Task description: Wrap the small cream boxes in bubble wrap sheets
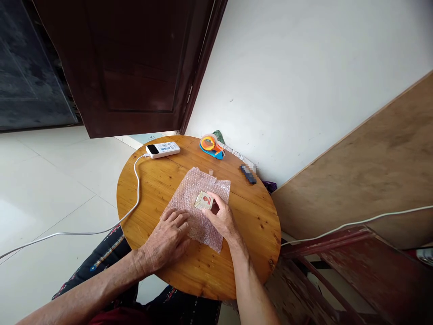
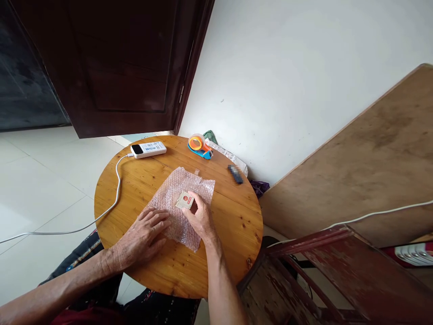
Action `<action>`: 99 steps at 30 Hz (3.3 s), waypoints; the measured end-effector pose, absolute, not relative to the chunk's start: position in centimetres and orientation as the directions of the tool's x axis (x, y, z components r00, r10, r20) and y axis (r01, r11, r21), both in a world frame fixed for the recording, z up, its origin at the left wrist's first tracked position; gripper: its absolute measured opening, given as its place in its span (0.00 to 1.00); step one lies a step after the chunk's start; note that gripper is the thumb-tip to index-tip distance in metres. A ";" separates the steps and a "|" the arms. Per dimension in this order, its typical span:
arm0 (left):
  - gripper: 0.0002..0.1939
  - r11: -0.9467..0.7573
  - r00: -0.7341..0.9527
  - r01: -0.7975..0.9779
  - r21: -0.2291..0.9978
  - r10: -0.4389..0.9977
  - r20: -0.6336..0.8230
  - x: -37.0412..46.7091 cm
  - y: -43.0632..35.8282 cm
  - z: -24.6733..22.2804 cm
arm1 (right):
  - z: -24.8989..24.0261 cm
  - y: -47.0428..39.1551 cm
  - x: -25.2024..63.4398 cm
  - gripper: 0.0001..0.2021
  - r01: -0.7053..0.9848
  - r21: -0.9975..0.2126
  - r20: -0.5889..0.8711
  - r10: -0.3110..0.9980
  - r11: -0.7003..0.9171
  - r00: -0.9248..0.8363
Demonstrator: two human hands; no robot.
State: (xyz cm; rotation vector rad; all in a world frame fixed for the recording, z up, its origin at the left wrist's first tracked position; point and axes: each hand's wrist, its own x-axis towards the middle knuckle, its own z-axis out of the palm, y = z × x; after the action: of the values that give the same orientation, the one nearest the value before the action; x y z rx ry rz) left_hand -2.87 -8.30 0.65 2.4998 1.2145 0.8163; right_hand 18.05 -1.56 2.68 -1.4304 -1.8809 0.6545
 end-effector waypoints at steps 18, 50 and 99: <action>0.07 -0.658 0.449 0.641 0.395 0.739 0.502 -3.1 -5.5 2.3 | 3.7 -2.3 19.6 0.28 0.542 -0.775 0.309 0.943 0.325 -0.123; 0.07 -0.218 0.463 0.437 0.873 0.886 -0.010 -1.5 0.8 6.2 | 3.7 -2.3 19.6 0.12 0.372 -0.923 0.024 0.978 0.101 -0.207; 0.03 0.069 0.107 0.493 0.867 0.984 -0.139 -2.8 -0.2 4.4 | 7.1 -3.5 15.3 0.06 0.791 -0.107 0.178 0.795 0.602 -0.580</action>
State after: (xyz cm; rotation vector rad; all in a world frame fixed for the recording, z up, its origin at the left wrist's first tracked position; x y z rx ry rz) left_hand -2.76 -0.16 4.40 1.5444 1.5056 0.7382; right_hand 15.35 -3.49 7.15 -1.3156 -2.6212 0.0227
